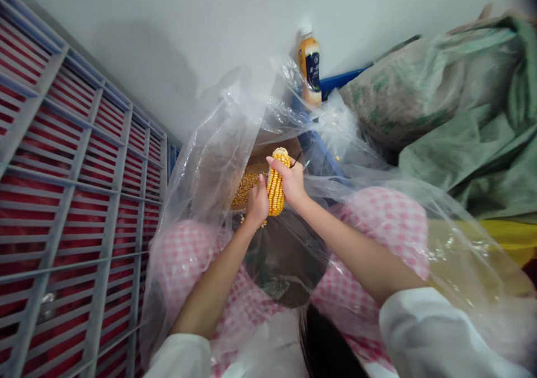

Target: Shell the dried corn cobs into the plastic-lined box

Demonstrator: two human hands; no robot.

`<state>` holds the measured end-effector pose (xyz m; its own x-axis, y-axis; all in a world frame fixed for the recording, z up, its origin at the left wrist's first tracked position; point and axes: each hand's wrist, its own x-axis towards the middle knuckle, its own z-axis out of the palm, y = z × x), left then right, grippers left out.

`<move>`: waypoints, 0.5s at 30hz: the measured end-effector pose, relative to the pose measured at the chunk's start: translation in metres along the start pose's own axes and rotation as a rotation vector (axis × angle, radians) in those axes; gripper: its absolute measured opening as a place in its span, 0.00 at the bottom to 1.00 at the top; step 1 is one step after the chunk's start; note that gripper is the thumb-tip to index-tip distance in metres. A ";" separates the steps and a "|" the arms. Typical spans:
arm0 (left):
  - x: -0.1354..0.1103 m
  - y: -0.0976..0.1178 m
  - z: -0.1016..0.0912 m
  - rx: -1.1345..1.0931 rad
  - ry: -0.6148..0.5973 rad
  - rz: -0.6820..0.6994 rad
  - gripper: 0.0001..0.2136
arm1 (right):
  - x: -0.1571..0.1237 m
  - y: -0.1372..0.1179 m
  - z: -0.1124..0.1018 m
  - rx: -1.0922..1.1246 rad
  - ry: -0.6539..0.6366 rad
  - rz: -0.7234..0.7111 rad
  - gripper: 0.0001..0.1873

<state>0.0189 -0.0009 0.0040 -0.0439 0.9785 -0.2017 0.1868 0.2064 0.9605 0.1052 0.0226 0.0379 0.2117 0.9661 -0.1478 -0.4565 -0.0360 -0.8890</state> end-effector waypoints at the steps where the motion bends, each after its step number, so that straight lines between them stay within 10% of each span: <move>1: 0.000 0.001 0.001 -0.044 -0.025 -0.008 0.30 | -0.001 -0.001 -0.001 0.007 -0.016 0.033 0.14; 11: 0.029 0.015 -0.035 0.448 0.161 0.035 0.26 | 0.009 -0.004 0.000 -0.028 0.060 0.027 0.18; 15: 0.028 0.023 -0.036 0.313 0.079 -0.039 0.28 | 0.009 -0.003 0.001 -0.243 0.112 -0.078 0.20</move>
<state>-0.0138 0.0312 0.0270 -0.1306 0.9690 -0.2096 0.4759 0.2468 0.8442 0.1075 0.0315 0.0395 0.3383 0.9346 -0.1100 -0.2172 -0.0362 -0.9755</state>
